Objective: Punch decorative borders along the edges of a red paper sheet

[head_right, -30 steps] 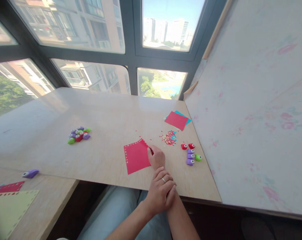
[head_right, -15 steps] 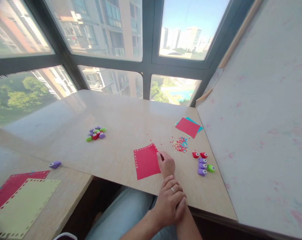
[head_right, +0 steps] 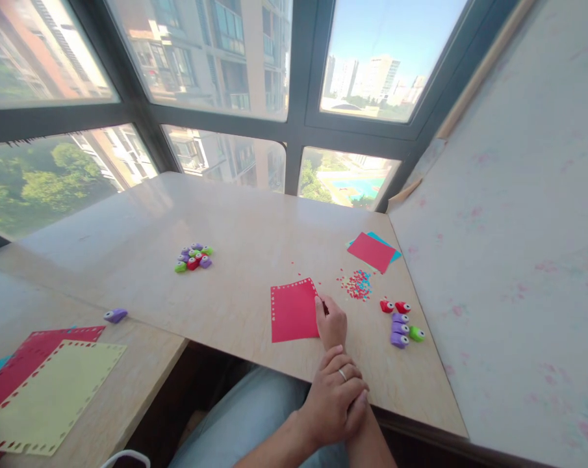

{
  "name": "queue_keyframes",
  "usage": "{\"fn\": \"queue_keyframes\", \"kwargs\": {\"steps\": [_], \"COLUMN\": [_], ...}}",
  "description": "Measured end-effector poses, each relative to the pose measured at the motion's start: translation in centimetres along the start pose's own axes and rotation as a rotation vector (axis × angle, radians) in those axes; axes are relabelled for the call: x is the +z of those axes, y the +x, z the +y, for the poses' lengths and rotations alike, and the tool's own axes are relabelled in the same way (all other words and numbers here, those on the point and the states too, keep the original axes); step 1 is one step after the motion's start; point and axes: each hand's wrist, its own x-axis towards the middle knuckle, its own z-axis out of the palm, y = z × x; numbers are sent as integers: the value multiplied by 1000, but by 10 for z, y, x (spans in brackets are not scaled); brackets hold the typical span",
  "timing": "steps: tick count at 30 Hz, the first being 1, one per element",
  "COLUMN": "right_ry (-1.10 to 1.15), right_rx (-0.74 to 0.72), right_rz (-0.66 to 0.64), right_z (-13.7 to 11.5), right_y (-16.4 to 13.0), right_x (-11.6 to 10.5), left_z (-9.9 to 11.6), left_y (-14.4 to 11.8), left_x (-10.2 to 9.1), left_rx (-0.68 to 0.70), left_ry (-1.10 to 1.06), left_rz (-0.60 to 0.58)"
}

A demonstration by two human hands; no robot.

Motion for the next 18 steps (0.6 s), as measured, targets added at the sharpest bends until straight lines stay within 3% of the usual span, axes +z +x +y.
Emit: {"fn": "queue_keyframes", "kwargs": {"steps": [10,18], "right_ry": [-20,-46], "right_rx": [13,23], "right_rz": [4,-45], "right_z": [6,-9], "right_y": [1,-2], "right_x": [2,-5], "left_z": [-1,-3], "left_y": [-1,-3], "left_x": [2,0], "left_rx": [-5,18], "left_ry": [-37,-51], "left_rz": [24,52]}}
